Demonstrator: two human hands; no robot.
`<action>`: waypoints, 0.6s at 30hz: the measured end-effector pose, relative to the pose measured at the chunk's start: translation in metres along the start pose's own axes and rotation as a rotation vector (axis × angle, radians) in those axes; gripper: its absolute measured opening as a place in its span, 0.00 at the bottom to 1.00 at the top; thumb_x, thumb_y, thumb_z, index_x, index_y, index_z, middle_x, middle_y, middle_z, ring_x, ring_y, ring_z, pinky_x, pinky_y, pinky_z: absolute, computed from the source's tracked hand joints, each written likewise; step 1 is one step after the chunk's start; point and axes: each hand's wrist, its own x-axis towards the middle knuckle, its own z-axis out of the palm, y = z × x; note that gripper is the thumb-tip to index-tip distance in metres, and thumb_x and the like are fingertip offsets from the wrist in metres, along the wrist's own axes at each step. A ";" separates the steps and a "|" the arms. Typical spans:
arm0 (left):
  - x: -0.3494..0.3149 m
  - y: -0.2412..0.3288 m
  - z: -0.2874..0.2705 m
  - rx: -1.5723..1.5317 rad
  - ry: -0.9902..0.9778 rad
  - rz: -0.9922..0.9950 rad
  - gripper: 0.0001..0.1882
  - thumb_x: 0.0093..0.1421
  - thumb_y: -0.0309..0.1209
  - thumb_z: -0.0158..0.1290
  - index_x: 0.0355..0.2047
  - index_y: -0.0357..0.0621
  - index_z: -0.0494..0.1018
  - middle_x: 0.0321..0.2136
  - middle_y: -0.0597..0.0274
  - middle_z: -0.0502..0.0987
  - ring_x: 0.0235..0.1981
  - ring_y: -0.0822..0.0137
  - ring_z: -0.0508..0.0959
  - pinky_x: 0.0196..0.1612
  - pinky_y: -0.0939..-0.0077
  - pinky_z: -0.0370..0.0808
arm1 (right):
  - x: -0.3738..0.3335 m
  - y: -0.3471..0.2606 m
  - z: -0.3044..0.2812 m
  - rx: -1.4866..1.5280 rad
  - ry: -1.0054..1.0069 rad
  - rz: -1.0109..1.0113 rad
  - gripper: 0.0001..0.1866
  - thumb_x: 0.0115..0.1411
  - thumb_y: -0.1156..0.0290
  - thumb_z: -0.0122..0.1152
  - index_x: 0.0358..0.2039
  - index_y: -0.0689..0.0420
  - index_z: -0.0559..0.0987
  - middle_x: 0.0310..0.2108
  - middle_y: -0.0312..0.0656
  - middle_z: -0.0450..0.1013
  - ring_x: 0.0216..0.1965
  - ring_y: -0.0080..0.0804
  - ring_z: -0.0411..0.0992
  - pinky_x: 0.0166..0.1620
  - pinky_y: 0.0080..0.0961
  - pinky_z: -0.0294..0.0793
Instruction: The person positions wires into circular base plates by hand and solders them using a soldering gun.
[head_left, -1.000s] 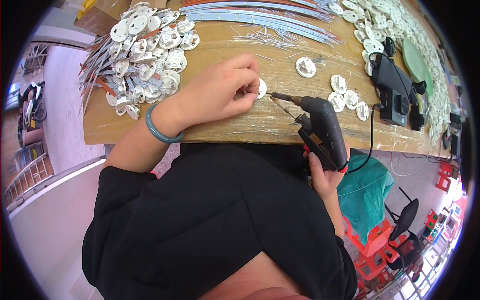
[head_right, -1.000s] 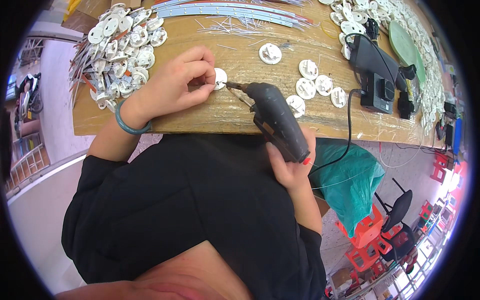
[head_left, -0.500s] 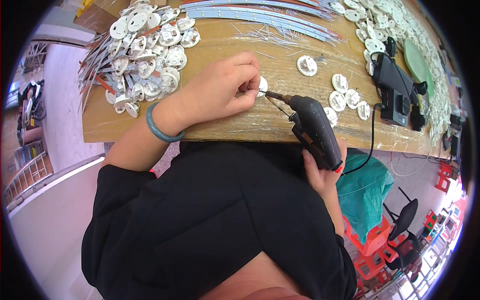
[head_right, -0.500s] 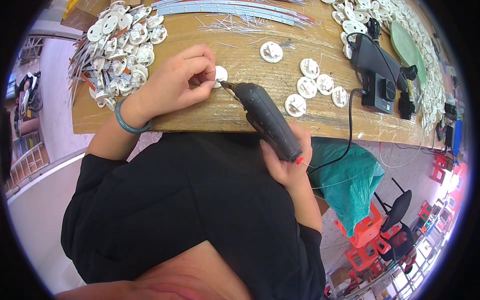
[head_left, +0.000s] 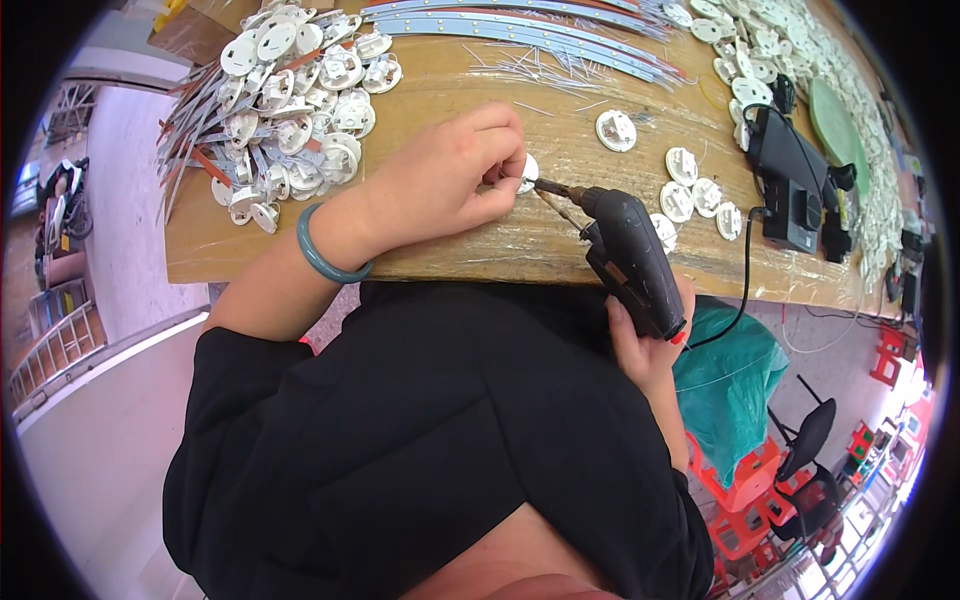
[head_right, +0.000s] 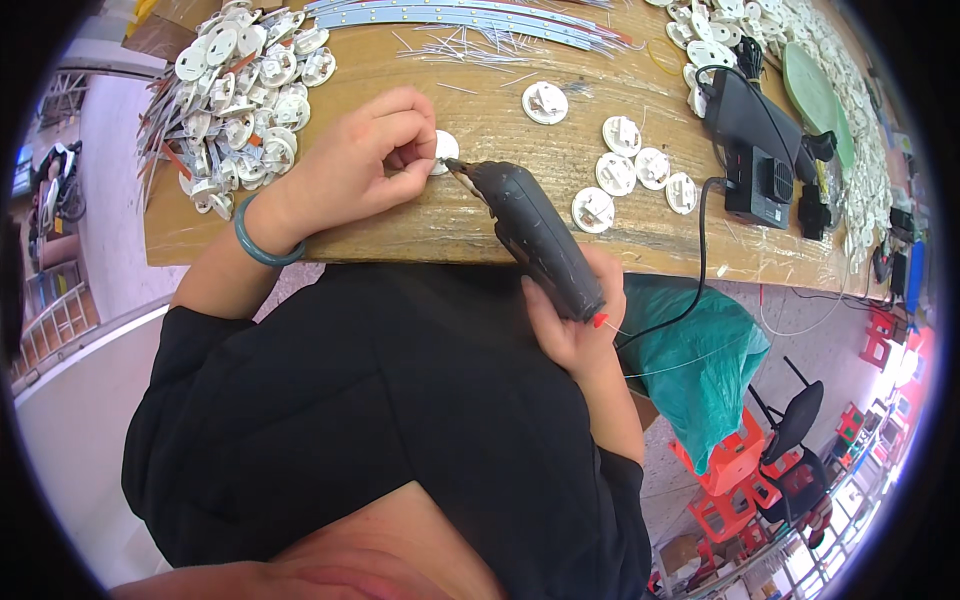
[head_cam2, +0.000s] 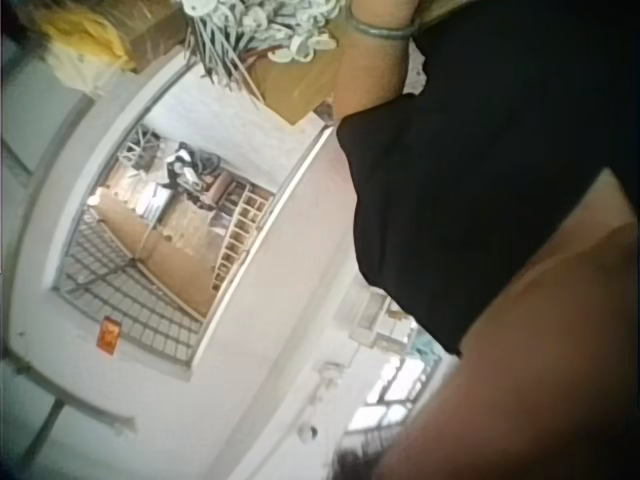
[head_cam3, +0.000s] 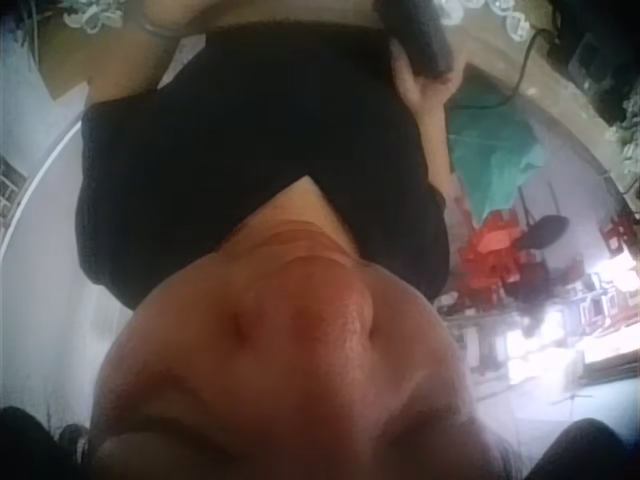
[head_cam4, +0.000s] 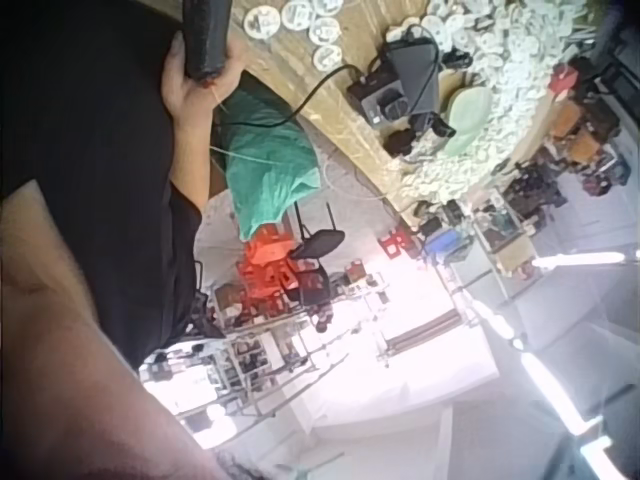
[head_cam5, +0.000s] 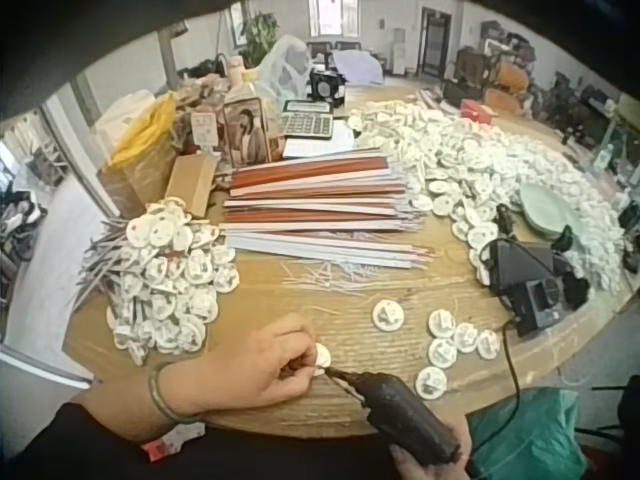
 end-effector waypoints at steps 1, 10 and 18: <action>0.000 0.000 0.001 0.000 -0.002 0.001 0.06 0.55 0.20 0.56 0.28 0.37 0.68 0.34 0.62 0.69 0.27 0.72 0.73 0.30 0.81 0.74 | 0.000 0.000 0.000 -0.001 -0.003 -0.002 0.22 0.51 0.77 0.69 0.45 0.63 0.71 0.38 0.43 0.75 0.37 0.27 0.74 0.44 0.23 0.71; 0.000 0.002 0.000 0.025 -0.018 0.007 0.06 0.54 0.20 0.56 0.28 0.36 0.68 0.35 0.61 0.69 0.28 0.71 0.74 0.31 0.79 0.75 | 0.002 -0.002 -0.001 -0.048 -0.029 -0.022 0.22 0.51 0.77 0.70 0.45 0.63 0.71 0.37 0.43 0.74 0.37 0.27 0.74 0.43 0.23 0.71; 0.000 0.004 0.001 0.094 -0.025 -0.002 0.06 0.53 0.20 0.56 0.28 0.37 0.68 0.35 0.60 0.69 0.28 0.69 0.74 0.32 0.78 0.75 | 0.004 -0.003 -0.001 -0.072 -0.042 -0.053 0.22 0.50 0.77 0.70 0.44 0.62 0.71 0.37 0.43 0.74 0.36 0.29 0.74 0.42 0.24 0.72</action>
